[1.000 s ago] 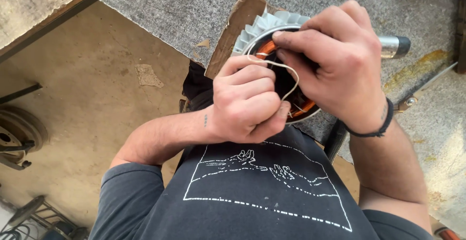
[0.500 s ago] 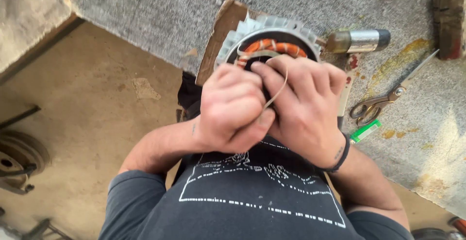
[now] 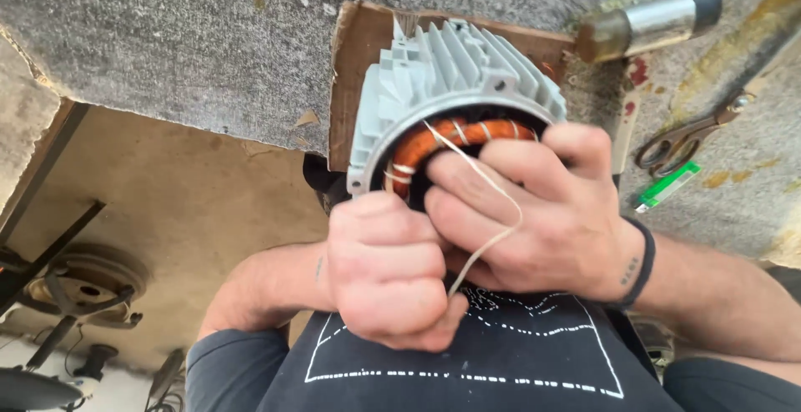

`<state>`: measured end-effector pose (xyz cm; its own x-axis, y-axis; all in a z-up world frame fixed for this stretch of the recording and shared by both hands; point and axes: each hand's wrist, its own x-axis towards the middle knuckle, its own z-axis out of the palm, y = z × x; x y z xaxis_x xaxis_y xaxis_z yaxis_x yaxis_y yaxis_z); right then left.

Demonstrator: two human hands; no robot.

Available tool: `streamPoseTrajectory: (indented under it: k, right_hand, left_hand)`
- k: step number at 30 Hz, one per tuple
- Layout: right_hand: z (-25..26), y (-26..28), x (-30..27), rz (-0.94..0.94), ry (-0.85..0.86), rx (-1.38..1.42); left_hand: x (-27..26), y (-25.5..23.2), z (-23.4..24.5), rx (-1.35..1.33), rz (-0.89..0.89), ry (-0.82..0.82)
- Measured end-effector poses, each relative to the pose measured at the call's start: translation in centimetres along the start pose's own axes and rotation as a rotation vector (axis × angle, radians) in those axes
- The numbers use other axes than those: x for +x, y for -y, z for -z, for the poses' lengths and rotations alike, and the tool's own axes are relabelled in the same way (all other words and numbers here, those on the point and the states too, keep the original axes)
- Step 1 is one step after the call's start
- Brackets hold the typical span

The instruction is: The person winds white string around the copper coils of a motor stator to secure them. They use a hammer to tap the string into place and scissors to cut the string. The person continues wrapping and securing the coils throughout the video.

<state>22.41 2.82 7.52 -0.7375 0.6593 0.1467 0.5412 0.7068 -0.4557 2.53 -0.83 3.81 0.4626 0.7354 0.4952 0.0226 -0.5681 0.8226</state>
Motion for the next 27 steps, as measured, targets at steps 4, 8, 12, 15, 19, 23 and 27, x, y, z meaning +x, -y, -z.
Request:
streamPoseTrajectory:
  k: [4, 8, 12, 15, 19, 23, 27]
  right_hand:
    - [-0.3, -0.3, 0.2, 0.016, 0.033, 0.022]
    - [-0.7, 0.1, 0.2, -0.003, 0.024, -0.007]
    - [-1.0, -0.1, -1.0, 0.027, 0.048, -0.061]
    - [-0.9, -0.1, -1.5, 0.03, 0.092, -0.054]
    - [-0.7, -0.5, -0.4, 0.068, 0.101, -0.079]
    - [-0.6, -0.9, 0.7, 0.082, 0.066, -0.082]
    - [-0.8, -1.1, -0.2, 0.135, 0.116, -0.029]
  left_hand:
    - [-0.2, 0.3, -0.1, -0.056, -0.02, -0.073]
    - [-0.6, 0.7, -0.3, -0.166, -0.041, -0.136]
    - [-0.9, 0.3, -0.1, -0.16, -0.043, -0.105]
    - [-1.0, 0.2, -0.3, -0.15, -0.029, -0.046]
    - [-0.3, 0.2, 0.1, -0.114, -0.002, -0.05]
    - [-1.6, -0.1, -0.6, -0.11, 0.008, 0.01]
    - [-1.6, -0.1, -0.7, -0.084, 0.022, 0.028]
